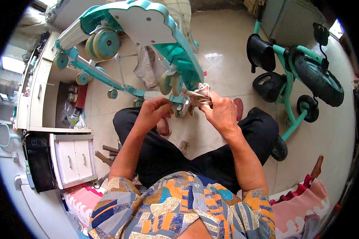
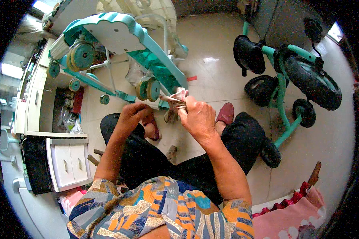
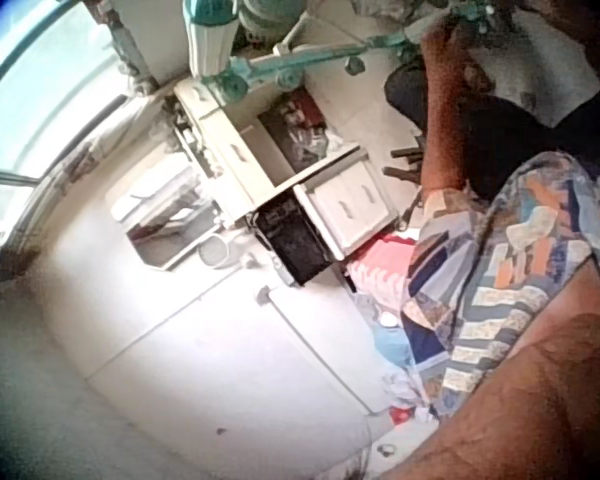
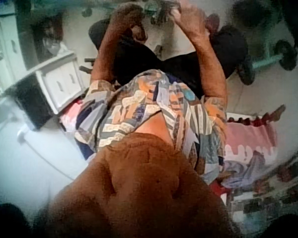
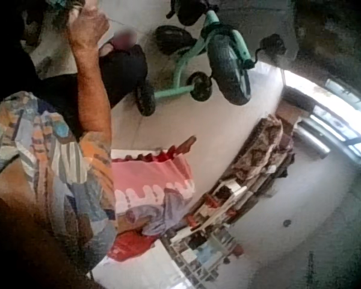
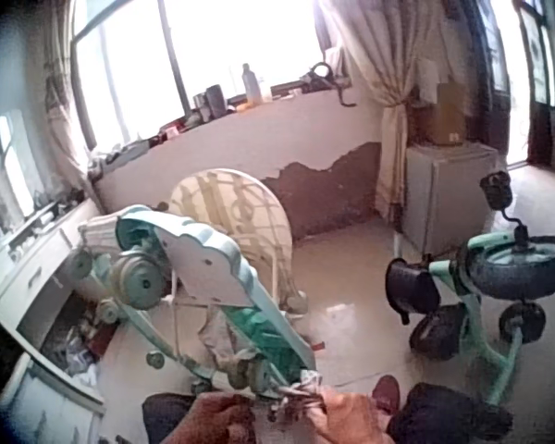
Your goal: The person sits on the floor and wipes a baby walker with a cloth. They clean the tray, frame, and wheels, turning the walker over to reach different parts.
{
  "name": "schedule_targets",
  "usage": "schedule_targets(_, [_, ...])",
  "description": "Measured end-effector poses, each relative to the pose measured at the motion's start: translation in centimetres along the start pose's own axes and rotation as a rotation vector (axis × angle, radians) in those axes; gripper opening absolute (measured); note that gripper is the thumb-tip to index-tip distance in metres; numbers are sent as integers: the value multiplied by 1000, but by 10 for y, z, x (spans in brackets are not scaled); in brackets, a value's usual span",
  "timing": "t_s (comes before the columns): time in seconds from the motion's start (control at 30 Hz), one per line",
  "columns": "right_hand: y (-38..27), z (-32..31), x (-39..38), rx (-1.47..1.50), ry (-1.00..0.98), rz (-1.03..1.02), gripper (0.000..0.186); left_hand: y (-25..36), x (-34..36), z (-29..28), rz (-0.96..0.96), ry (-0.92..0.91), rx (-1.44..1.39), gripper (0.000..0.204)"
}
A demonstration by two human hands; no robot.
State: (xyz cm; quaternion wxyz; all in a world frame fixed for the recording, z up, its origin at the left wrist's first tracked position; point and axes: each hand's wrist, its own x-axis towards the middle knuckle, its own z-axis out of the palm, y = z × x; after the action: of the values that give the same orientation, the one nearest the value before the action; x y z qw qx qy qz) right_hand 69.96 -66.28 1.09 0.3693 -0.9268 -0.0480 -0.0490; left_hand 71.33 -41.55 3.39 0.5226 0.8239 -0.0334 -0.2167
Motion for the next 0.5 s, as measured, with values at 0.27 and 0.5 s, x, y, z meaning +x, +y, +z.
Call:
schedule_targets(0.27, [-19,24,-22,71,-337,-156,29,-7,-36,85,124,179,-349,34])
schedule_targets(0.5, [-18,17,-24,145,-376,-258,29,4,-15,14,226,819,-538,24])
